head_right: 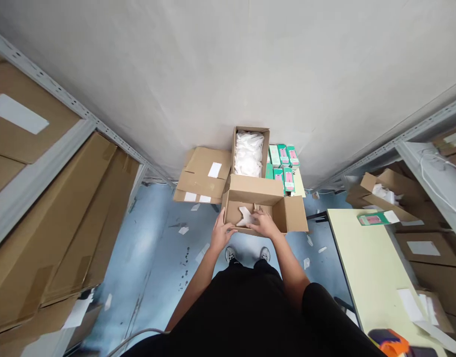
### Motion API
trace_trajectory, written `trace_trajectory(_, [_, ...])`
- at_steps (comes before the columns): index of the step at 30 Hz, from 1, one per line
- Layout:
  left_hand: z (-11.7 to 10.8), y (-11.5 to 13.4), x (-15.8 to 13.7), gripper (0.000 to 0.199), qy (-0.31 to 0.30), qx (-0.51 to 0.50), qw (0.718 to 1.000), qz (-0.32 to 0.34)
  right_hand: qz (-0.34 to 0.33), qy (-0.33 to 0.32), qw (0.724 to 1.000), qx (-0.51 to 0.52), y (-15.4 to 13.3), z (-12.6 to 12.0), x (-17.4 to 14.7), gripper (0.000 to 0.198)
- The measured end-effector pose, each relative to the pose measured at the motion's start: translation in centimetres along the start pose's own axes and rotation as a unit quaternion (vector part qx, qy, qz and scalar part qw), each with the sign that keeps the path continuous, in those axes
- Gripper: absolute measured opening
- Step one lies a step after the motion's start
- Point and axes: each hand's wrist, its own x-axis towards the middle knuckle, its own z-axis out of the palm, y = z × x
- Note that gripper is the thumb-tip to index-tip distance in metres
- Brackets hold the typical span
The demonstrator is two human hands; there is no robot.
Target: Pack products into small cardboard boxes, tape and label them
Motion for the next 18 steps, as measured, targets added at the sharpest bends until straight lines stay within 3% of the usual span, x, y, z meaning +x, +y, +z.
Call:
trace_trajectory(4, [1.6, 1.9, -0.2, 0.004, -0.001, 0.026, 0.999, 0.030, 0.024, 0.055, 0.997, 0.038, 2.6, -3.1, -2.2, 0.050])
trace_trajectory(8, [5.6, 5.7, 0.8, 0.004, -0.018, 0.040, 0.997, 0.069, 0.065, 0.156, 0.984, 0.060, 6.7, -7.7, -6.1, 0.048])
trace_trajectory(13, [13.6, 12.7, 3.5, 0.010, -0.096, 0.043, 0.984, 0.142, 0.106, 0.259, 0.954, 0.104, 14.3, -12.5, -14.9, 0.042])
trace_trajectory(18, [23.8, 21.4, 6.1, 0.007, -0.206, 0.019, 0.950, 0.236, 0.201, 0.363, 0.904, 0.103, 22.8, -15.8, -25.9, 0.043])
